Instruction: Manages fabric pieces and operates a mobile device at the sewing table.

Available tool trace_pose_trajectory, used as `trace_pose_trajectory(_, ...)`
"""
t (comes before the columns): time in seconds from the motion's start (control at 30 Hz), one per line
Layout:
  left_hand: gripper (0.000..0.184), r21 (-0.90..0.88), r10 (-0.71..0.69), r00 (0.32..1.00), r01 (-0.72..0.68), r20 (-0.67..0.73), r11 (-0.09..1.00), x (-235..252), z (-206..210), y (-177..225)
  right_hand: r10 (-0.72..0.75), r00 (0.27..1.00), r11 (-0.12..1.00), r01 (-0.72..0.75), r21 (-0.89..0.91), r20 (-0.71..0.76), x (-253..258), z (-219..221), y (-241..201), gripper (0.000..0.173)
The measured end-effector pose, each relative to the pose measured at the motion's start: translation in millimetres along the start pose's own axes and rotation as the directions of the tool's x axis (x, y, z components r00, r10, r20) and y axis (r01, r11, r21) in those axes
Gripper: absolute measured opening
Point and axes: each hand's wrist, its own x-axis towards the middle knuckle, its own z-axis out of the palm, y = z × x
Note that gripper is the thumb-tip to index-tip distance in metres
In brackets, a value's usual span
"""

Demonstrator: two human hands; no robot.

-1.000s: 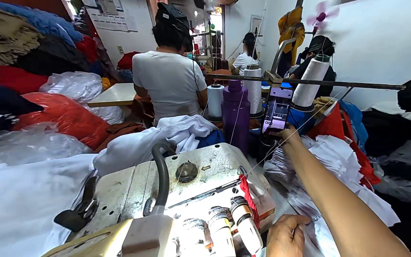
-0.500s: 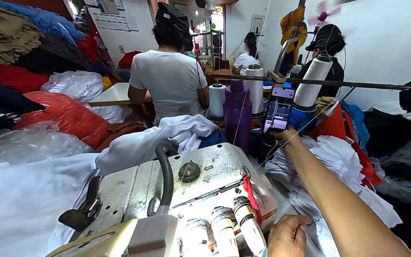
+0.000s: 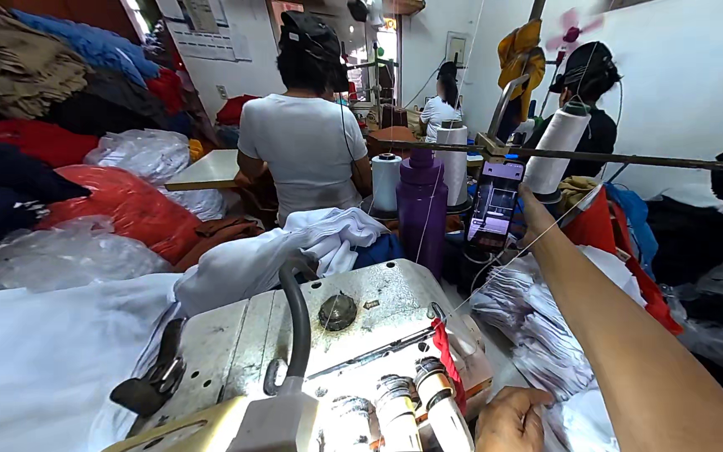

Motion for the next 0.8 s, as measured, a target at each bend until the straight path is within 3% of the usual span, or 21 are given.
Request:
trace_pose_trajectory(0.2,0.030,0.007,-0.010,1.000,0.010,0.015,1.000,0.7,-0.1,-0.5,-0.105,0.994,0.994,0.105,0.012,0.018,5.5,-6.4,12.2,0.071)
trace_pose_trajectory(0.4,0.030,0.020,-0.020,0.999,0.019,0.028,1.000,1.4,-0.5,-1.5,-0.019,0.993,0.989,0.036,-0.145,0.116,-1.5,-0.6,18.7,0.087)
trace_pose_trajectory(0.57,0.030,0.018,-0.012,1.000,0.011,0.027,1.000,1.1,-0.6,-2.6,-0.025,0.990,0.983,0.050,-0.178,0.139,-3.9,10.1,26.4,0.080)
trace_pose_trajectory(0.7,0.030,0.010,-0.009,0.999,0.008,0.032,1.000,1.7,-1.1,-0.5,-0.030,0.995,0.981,0.048,-0.190,0.095,0.6,11.5,21.7,0.052)
trace_pose_trajectory(0.8,0.030,-0.001,-0.009,0.999,0.009,0.034,1.000,1.2,-2.0,1.2,-0.009,0.998,0.996,0.014,-0.083,0.058,-6.2,6.6,8.3,0.073)
